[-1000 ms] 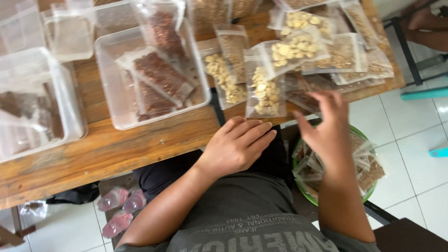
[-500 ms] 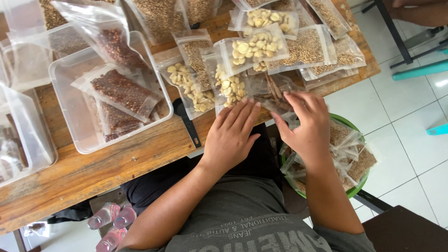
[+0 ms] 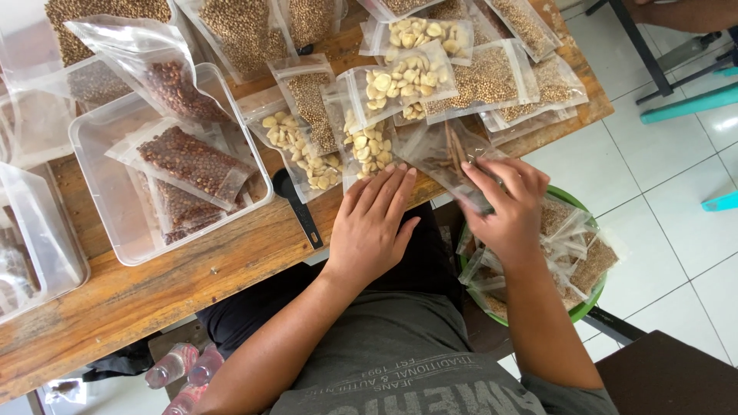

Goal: Organizing small plastic bags of various spices into larger plastic storage containers on a wooden table.

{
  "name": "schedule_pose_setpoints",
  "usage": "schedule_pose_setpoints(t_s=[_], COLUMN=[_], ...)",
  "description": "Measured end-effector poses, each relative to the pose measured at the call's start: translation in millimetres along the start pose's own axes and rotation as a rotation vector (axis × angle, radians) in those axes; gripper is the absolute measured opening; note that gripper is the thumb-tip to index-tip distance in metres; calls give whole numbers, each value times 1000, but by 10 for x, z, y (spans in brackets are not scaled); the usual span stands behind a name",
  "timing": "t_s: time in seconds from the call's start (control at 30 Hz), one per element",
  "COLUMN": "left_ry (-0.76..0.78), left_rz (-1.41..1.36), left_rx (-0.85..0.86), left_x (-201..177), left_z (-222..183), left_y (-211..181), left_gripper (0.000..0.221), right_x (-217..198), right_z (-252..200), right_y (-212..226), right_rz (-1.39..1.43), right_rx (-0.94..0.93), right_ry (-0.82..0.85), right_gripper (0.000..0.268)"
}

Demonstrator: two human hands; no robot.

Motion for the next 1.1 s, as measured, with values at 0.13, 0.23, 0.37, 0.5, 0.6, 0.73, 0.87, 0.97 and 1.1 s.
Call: schedule_pose_setpoints(t_s=[0.13,0.23,0.37,0.5,0.6,0.73,0.87,0.97,1.1], left_ry=[-1,-3,-11,-43,-44,-311,-528,-655,-867], left_rz=[-6,-130,-214,-365,-722,-1007,-853,-623,-287], left_rx=[3,-30,-70,-159,-312,-416,-445,-447,-363], left_x=[-24,-72,-147,-257,-452,-690,-1491,-2080,-2914], left_z=[-7,11,43,61,53,-189,-474,-902,-1115], left_y=[-6,-7,-8,31,91,279,568,844,1035], left_gripper=[63,64,65,69,71,44,25,26,24], right_x=[-42,-173,-452,-133,-35,9,-65,-14,54], right_z=[-191,-307,-78,-118,-55,266,590,640,703], right_y=[-182,-424,-365,-383,140,804,1302,1555,1898], right_rz=[6,267,488,735,928,917,1179,1288,1373], right_rx=[-61,-46,192,527,648,438,192,84,9], right_ry=[-106,-303,-362,-329,-317,-105,-107,-41,43], right_gripper=[24,19,17,23,8,11,25,27,16])
Point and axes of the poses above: each hand's wrist, its own z-axis towards the middle knuckle, its own x-axis out of the palm, y = z × x, the point moved 9 cm from there along z, towards the middle knuckle, and after that the axes turned 8 degrees about -z, right-handed, at the moved point
